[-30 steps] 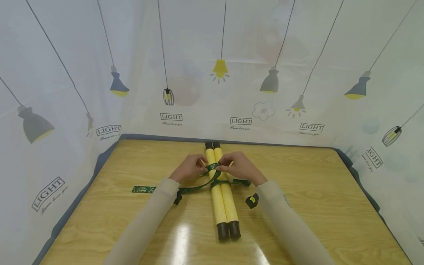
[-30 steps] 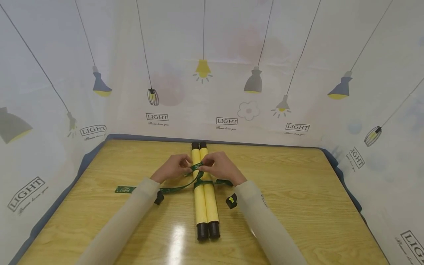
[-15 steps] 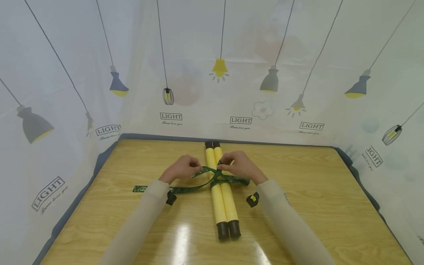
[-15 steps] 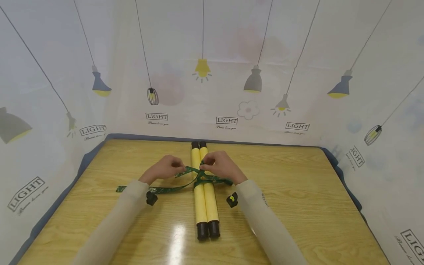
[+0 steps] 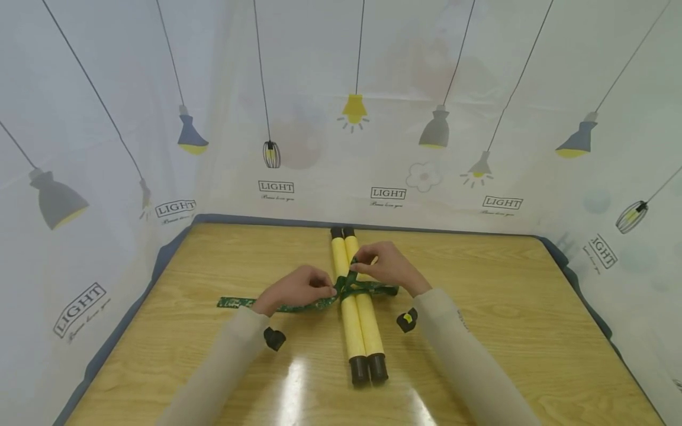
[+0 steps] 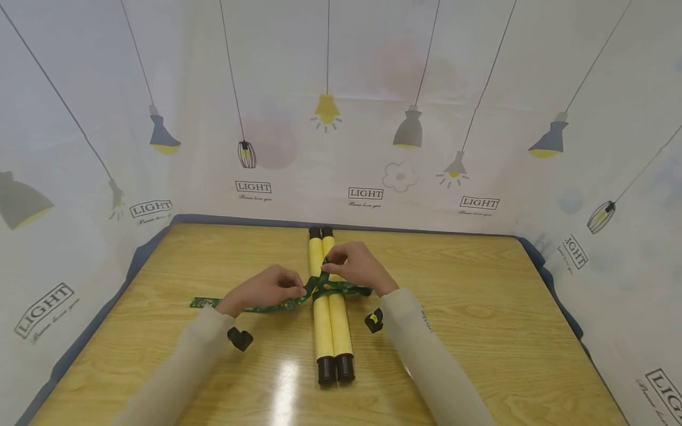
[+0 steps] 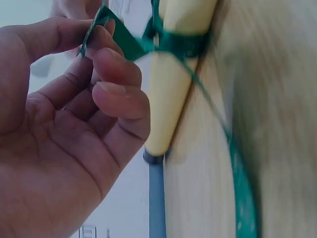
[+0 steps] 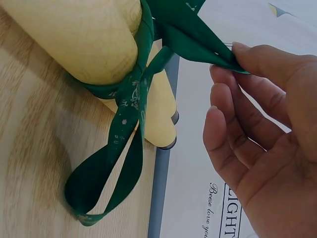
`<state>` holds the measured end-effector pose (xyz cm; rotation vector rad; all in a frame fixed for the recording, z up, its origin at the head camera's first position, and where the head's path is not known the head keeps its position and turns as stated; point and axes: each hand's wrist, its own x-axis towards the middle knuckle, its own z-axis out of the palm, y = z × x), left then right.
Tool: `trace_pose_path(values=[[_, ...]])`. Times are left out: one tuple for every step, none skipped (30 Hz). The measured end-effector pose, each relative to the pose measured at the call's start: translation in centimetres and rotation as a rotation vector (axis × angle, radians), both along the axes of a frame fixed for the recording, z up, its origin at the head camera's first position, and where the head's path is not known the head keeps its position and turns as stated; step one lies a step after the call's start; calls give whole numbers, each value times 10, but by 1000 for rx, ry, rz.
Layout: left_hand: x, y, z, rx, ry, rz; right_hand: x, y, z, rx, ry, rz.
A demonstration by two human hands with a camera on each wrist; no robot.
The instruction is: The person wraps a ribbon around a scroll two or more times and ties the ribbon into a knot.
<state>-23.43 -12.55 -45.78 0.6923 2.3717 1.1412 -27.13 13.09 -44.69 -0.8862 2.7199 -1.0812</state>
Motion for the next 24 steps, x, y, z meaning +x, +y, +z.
trace_pose_path(values=[[3,3,0,7,5,-12,0,0,0,-1,1,-3],[5,6,0,19,4,-24,0,-1,0,0,2,-7],[8,9,-1,31,1,-36,0,-1,0,0,1,-11],[10,13,-2,42,-6,-43,0,-1,0,0,0,-14],[13,16,-3,52,-5,-50,0,-2,0,-1,-3,-16],[15,20,-4,60,-3,-56,0,-2,0,-5,-7,-18],[18,24,-5,70,1,-64,0,-2,1,-8,-8,-17],[21,28,-5,80,5,-72,1,-2,1,-10,-10,-16],[23,32,-6,87,11,-78,1,-3,1,-14,-12,-13],[26,36,-6,93,21,-83,2,-3,1,-20,-15,-9],[29,41,-6,95,33,-90,2,-2,2,-25,-13,-3],[31,45,-6,99,42,-94,3,-2,1,-30,-11,2],[33,49,-6,105,51,-98,3,-2,1,-33,-8,7],[35,53,-6,108,62,-98,3,-2,1,-35,-6,10],[36,57,-6,109,79,-97,3,-2,1,-38,-2,13],[38,62,-7,108,99,-97,3,-2,0,-39,5,15],[39,66,-7,106,123,-95,2,-2,0,-40,15,20],[40,70,-8,104,146,-94,2,-2,0,-40,20,20],[41,75,-8,94,171,-91,1,-2,-1,-39,24,22],[43,80,-9,77,197,-82,1,-2,-1,-39,27,23],[45,84,-9,54,222,-72,1,-2,0,-40,32,26],[47,88,-9,27,245,-63,2,-3,0,-43,35,30],[49,91,-9,-4,264,-56,2,-3,1,-43,38,32],[50,94,-8,-38,276,-49,2,-3,1,-44,39,32]])
